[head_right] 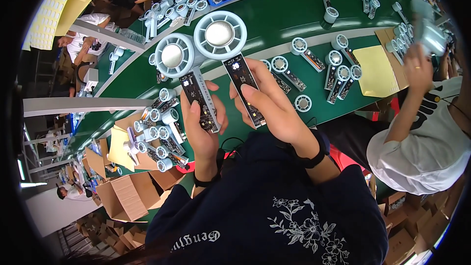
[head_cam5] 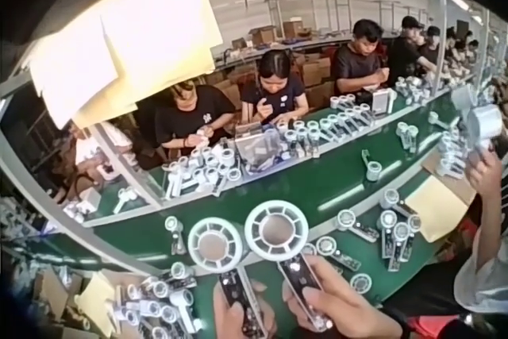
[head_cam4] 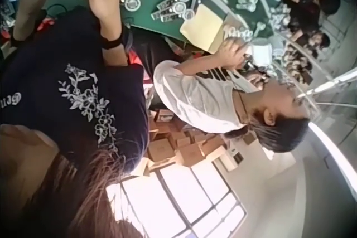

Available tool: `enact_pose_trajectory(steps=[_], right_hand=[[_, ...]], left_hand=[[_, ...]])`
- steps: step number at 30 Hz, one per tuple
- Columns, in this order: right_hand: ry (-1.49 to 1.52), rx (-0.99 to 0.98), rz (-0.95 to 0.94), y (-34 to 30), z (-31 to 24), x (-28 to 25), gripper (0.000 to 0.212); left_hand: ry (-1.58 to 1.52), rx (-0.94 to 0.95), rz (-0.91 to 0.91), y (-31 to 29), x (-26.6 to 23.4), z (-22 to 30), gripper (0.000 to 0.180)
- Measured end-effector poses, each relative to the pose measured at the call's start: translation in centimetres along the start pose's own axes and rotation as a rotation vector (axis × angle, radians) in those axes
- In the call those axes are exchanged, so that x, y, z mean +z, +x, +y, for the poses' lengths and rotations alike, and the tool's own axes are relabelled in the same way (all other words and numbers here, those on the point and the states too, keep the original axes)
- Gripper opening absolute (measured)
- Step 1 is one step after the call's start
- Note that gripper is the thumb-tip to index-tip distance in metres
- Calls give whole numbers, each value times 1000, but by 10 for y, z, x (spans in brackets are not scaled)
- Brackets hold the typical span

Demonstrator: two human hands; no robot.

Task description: The person picks up handheld fans from an assembly line, presses buttons on the handles to test the fans and digital displays, and then places them back down. This process is repeated multiple times, sometimes testing two fans at once.

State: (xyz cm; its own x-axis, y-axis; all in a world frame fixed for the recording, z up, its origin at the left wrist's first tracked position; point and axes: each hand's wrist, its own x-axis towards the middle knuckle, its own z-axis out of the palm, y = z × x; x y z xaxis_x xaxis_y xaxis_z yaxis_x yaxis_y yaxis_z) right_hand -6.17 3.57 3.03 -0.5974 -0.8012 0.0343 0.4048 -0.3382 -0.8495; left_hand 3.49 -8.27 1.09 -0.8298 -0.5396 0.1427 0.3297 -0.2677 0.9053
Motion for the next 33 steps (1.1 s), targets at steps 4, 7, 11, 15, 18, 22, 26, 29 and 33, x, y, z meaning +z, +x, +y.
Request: enact_pose_trajectory(steps=[4,7,11,15,18,22,26,29,33], right_hand=[[13,11,11,-3,0,0,46],[-12,-9,25,-5,1,2,46],[-58,-50,37,-7,0,6,46],[-54,-48,26,-7,-1,6,48],[-84,-71,14,-7,1,5,49],[-102,-77,0,-7,2,5,49],[-100,-67,-14,-7,-2,4,49],[-147,-97,30,-7,-2,6,49],[-177,-104,1,-9,-2,5,50]], left_hand=[[13,17,28,-2,4,2,45],[26,17,14,-3,5,1,46],[62,61,18,-3,7,0,48],[10,72,-18,-4,6,5,50],[20,62,13,-6,10,6,52],[-49,78,28,-8,14,-2,53],[-20,70,31,-8,16,-4,54],[47,64,25,-8,16,-3,54],[27,66,7,-9,12,-2,54]])
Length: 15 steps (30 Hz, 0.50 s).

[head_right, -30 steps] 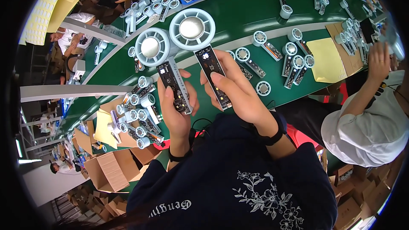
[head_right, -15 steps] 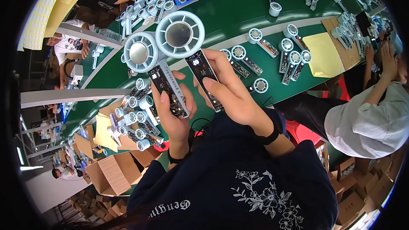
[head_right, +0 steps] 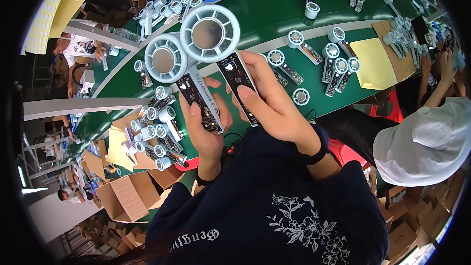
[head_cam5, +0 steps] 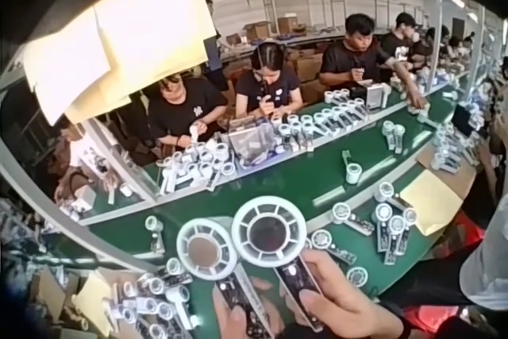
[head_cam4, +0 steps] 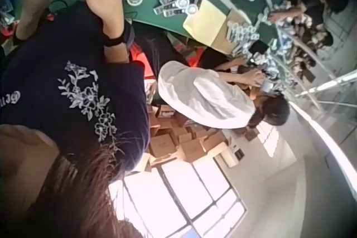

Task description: The person picks up handheld fans from an assembly line, presses buttons on the handles to test the fans and digital displays, and then places them back down. This process is repeated multiple times, sometimes testing two fans at once.

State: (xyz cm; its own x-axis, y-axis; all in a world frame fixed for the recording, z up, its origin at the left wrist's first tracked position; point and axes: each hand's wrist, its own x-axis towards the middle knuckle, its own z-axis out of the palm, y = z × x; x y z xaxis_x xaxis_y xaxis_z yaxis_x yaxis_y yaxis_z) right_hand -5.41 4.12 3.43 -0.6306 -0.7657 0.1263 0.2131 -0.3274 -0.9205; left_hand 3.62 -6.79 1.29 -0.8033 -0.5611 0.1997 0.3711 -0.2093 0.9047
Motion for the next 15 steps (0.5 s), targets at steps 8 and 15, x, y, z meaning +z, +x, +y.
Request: enact_pose_trajectory(steps=[8,15], right_hand=[[15,22,-11,2,3,-3,50],[11,11,-11,4,4,1,50]], left_hand=[[-32,-12,13,-2,2,-1,54],[-35,-46,26,-1,1,0,53]])
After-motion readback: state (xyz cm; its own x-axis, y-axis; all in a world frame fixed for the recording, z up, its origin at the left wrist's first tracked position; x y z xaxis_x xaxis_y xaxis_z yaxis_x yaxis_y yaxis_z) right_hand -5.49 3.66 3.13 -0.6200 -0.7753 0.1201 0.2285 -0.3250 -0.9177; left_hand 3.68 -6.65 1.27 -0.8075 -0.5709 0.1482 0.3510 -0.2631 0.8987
